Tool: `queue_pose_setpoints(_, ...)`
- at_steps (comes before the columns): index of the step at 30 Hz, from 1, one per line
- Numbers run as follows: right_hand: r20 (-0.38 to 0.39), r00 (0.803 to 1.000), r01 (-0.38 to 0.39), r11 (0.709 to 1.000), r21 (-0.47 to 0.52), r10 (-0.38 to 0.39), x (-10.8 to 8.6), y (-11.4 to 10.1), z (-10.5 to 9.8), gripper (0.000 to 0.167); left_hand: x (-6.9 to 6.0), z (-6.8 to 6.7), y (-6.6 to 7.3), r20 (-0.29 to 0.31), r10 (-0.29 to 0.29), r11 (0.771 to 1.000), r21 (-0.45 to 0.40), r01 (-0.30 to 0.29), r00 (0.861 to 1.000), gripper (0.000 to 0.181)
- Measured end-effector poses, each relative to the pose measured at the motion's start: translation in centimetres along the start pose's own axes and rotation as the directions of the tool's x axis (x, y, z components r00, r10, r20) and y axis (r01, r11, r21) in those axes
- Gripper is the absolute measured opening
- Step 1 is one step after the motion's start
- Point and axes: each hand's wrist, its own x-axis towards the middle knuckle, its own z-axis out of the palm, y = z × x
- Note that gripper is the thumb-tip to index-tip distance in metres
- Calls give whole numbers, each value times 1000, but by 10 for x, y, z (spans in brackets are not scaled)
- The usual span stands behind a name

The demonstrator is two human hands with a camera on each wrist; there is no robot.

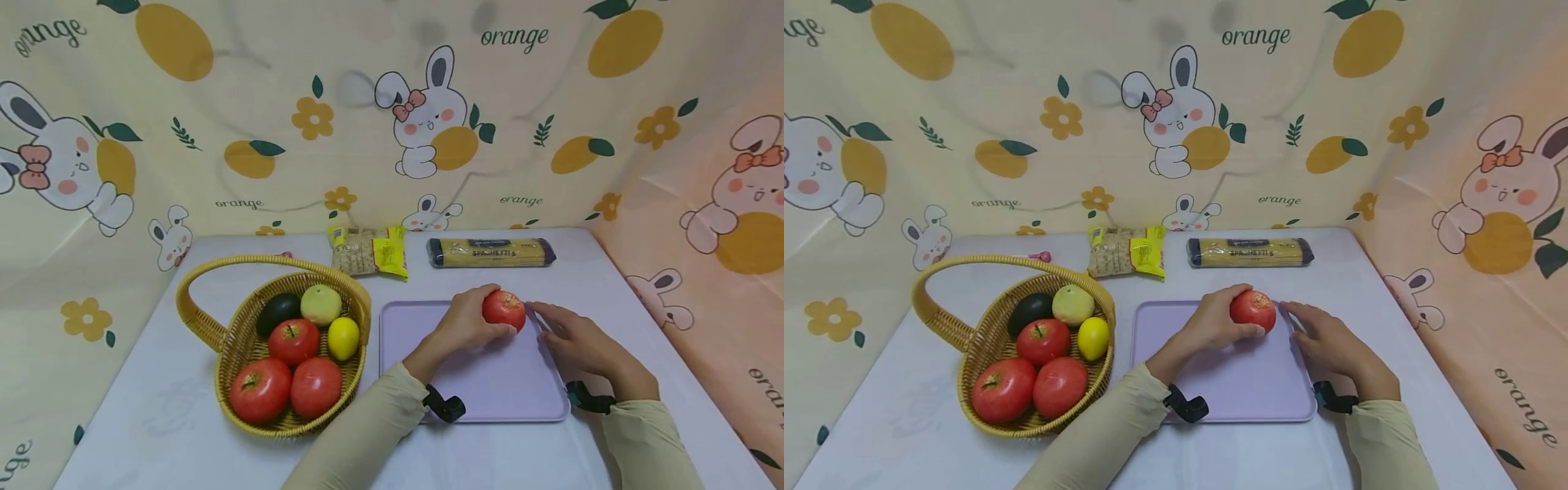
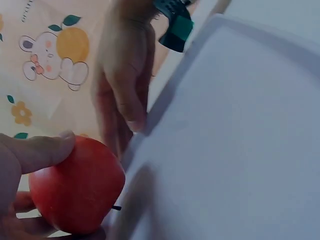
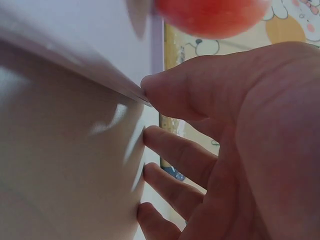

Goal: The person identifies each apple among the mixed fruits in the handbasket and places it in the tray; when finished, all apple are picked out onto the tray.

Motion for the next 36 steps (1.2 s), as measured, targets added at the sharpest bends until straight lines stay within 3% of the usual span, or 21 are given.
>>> queue_pose_setpoints(5,-7,1000,-5,1000,14,5,-2,1,0,70,2,9,-7,30,-37,999,0,37,999,81)
queue_pose_setpoints(10,-16,1000,-3,1000,6,3,-2,1,0,69,4,15,-9,9,-29,999,35,29,1000,85)
queue_pose_setpoints(15,-20,1000,-3,1000,3,3,-2,1,-1,68,-4,8,4,-17,18,990,137,-15,1000,91)
queue_pose_setpoints(19,-8,1000,-17,1000,17,17,-2,1,-2,69,-22,-17,32,-59,110,983,154,-100,992,94)
queue_pose_setpoints(22,-4,1000,-19,1000,25,20,-1,0,-2,69,-42,-36,51,-52,173,983,73,-169,983,93)
queue_pose_setpoints(25,0,1000,-22,1000,14,22,1,-2,-2,69,-62,-52,59,7,232,973,-21,-232,973,89)
queue_pose_setpoints(30,5,1000,-31,999,-16,31,2,-1,-2,69,-93,-73,59,91,307,951,-66,-302,947,85)
queue_pose_setpoints(36,24,999,-44,999,2,44,2,1,1,70,-126,-96,40,166,293,949,-173,-265,942,81)
